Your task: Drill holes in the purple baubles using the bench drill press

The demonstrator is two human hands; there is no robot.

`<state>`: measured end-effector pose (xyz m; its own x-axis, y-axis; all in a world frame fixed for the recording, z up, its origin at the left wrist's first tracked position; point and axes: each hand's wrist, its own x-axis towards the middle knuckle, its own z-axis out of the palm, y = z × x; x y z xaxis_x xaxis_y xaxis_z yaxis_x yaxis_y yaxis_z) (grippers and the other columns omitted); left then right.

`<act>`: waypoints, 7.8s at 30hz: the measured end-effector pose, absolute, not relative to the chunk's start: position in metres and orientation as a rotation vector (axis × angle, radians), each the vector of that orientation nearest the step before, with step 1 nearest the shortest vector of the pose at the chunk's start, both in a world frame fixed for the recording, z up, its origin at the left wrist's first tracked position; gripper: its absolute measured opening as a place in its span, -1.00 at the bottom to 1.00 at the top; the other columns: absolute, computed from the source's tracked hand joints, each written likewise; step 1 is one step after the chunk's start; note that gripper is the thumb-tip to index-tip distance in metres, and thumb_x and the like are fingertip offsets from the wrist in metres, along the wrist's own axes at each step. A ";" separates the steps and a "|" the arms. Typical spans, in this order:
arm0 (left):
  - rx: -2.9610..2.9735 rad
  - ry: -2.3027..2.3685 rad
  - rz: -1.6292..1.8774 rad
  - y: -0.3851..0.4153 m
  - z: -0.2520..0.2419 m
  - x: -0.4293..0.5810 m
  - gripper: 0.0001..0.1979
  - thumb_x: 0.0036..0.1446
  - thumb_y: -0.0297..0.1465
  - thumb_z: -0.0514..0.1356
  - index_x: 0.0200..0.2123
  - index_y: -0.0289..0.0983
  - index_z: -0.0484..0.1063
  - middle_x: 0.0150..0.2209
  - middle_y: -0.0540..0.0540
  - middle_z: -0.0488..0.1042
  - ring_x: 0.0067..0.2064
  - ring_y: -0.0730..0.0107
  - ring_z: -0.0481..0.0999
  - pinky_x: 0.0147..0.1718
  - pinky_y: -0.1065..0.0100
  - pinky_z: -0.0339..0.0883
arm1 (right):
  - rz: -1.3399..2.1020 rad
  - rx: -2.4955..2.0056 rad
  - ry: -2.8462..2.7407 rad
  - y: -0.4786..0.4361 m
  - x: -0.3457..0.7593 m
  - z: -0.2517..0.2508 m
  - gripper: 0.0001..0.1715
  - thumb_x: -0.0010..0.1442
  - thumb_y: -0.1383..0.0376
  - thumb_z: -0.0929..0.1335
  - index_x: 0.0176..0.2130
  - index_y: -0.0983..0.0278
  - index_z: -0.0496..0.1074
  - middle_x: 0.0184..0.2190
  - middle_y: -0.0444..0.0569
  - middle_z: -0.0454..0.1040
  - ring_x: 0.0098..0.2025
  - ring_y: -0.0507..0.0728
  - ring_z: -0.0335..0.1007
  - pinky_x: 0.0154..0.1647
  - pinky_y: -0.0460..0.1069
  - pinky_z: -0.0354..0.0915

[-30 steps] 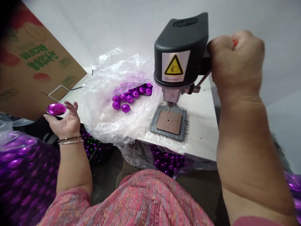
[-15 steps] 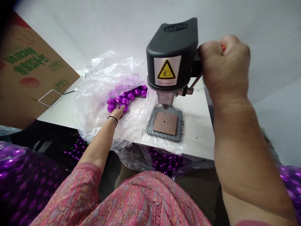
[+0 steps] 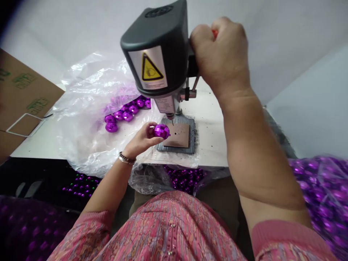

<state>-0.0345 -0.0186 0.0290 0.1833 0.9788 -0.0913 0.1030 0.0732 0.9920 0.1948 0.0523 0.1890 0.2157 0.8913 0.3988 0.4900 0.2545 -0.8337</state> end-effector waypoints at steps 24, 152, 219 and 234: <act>2.001 1.679 0.593 0.012 0.002 0.013 -0.37 -0.09 -0.42 0.39 0.12 -0.35 0.42 0.10 -0.23 0.50 0.12 0.11 0.47 0.17 0.17 0.30 | 0.441 -1.405 -1.391 0.046 0.191 0.194 -0.60 0.25 0.27 0.19 -0.54 0.31 -0.07 -0.57 -0.27 -0.13 -0.48 -0.22 -0.23 -0.39 -0.18 -0.14; 1.469 1.619 0.873 0.005 -0.015 0.004 -0.47 -0.06 -0.29 0.39 -0.03 -0.27 0.33 -0.23 -0.05 0.52 -0.25 0.39 0.49 -0.25 0.37 0.36 | 0.236 -1.547 -1.492 0.052 0.191 0.196 -0.57 0.28 0.26 0.20 -0.53 0.30 -0.09 -0.55 -0.22 -0.12 -0.47 -0.12 -0.30 -0.33 -0.11 -0.18; 1.750 1.593 0.730 0.002 -0.010 0.018 -0.39 -0.05 -0.30 0.36 0.13 -0.15 0.40 -0.16 -0.04 0.57 -0.16 0.19 0.55 -0.12 0.27 0.39 | -0.425 -0.983 -1.431 -0.005 0.190 0.081 -0.89 0.19 0.25 0.26 -0.35 0.24 0.22 -0.54 -0.17 0.25 -0.54 -0.04 0.18 -0.48 -0.10 0.18; 1.605 1.536 1.001 -0.043 0.029 -0.092 -0.57 0.06 -0.28 0.26 0.04 -0.16 0.49 -0.18 -0.09 0.59 -0.32 0.40 0.49 -0.24 0.29 0.43 | -0.138 -1.178 -1.376 0.010 0.194 0.129 -0.77 0.00 0.17 0.32 -0.47 0.29 0.27 -0.57 -0.17 0.25 -0.52 -0.10 0.09 -0.44 -0.10 0.10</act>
<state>-0.0924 -0.0432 0.0294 0.0025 0.9977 0.0682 0.4648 -0.0615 0.8833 0.1939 0.0099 0.1288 0.2794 0.5369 0.7960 0.6845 0.4700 -0.5573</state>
